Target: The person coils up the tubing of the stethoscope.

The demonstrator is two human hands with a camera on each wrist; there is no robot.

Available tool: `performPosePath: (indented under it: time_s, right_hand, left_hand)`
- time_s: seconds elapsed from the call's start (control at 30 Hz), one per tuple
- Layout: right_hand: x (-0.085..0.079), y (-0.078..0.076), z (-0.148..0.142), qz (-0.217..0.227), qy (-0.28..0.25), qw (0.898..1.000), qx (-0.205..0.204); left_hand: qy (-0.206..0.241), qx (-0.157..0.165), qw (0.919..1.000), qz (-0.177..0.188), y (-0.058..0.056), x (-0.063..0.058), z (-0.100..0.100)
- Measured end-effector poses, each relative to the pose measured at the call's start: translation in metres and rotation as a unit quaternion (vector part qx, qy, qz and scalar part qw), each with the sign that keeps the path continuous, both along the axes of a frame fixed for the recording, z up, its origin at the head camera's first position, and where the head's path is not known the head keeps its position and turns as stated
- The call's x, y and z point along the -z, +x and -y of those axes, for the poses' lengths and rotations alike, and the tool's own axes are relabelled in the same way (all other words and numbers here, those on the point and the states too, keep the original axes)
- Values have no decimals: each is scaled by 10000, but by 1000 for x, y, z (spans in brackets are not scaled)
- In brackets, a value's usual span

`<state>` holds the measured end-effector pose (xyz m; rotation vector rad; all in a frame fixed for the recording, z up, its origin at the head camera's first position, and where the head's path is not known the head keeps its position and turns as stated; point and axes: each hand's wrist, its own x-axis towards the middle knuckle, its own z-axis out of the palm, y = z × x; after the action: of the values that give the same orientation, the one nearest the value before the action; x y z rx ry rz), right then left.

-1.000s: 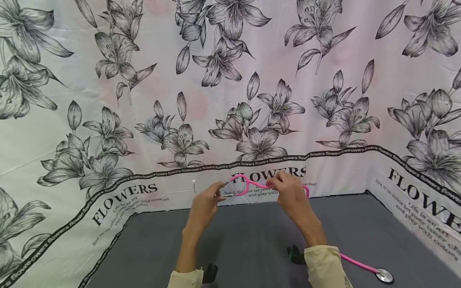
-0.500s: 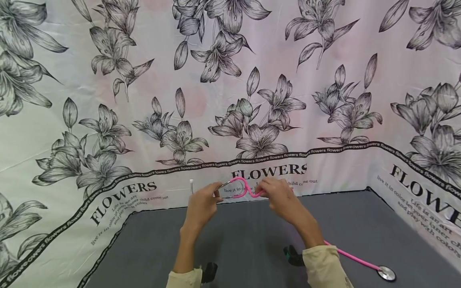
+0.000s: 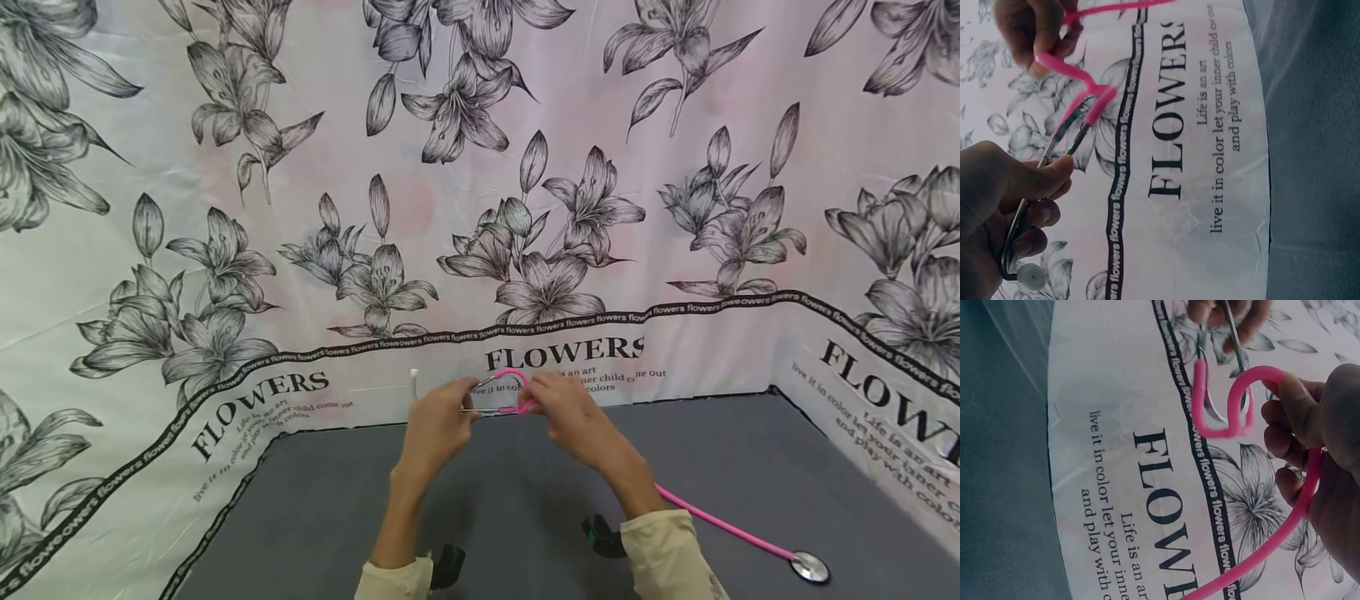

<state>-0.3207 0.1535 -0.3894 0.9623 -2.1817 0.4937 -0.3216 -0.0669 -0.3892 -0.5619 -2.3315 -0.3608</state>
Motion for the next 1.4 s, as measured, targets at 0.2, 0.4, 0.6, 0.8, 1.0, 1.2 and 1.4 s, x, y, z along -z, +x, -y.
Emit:
performPosePath:
  time_s: [0.2, 0.4, 0.6, 0.8, 1.0, 1.2, 1.4]
  right_hand:
    - [7, -8, 8, -699, 125, 9962, -507]
    - [11, -9, 11, -887, -8, 9933, -739]
    - [12, -10, 12, -711, -207, 9937, -836]
    - [13, -8, 13, -400, -499, 9944, -843]
    - [12, -10, 16, -699, -627, 9906, -997]
    - [11, -11, 17, -1002, -585, 9871, -1102]
    - [11, -13, 16, -1191, -576, 9861, -1001]
  left_hand:
    - [-436, 358, 9977, 369, 5, -4, -10]
    - [-421, 547, 9945, 792, 10, -5, -12]
    - [-239, 816, 9918, 952, 11, -5, -13]
    - [-145, 749, 9935, 847, 13, -5, -13]
    - [-102, 761, 9929, 911, 14, -8, -12]
    - [-189, 728, 9935, 857, 15, -9, -12]
    - [-284, 753, 9940, 738, 15, -9, -14]
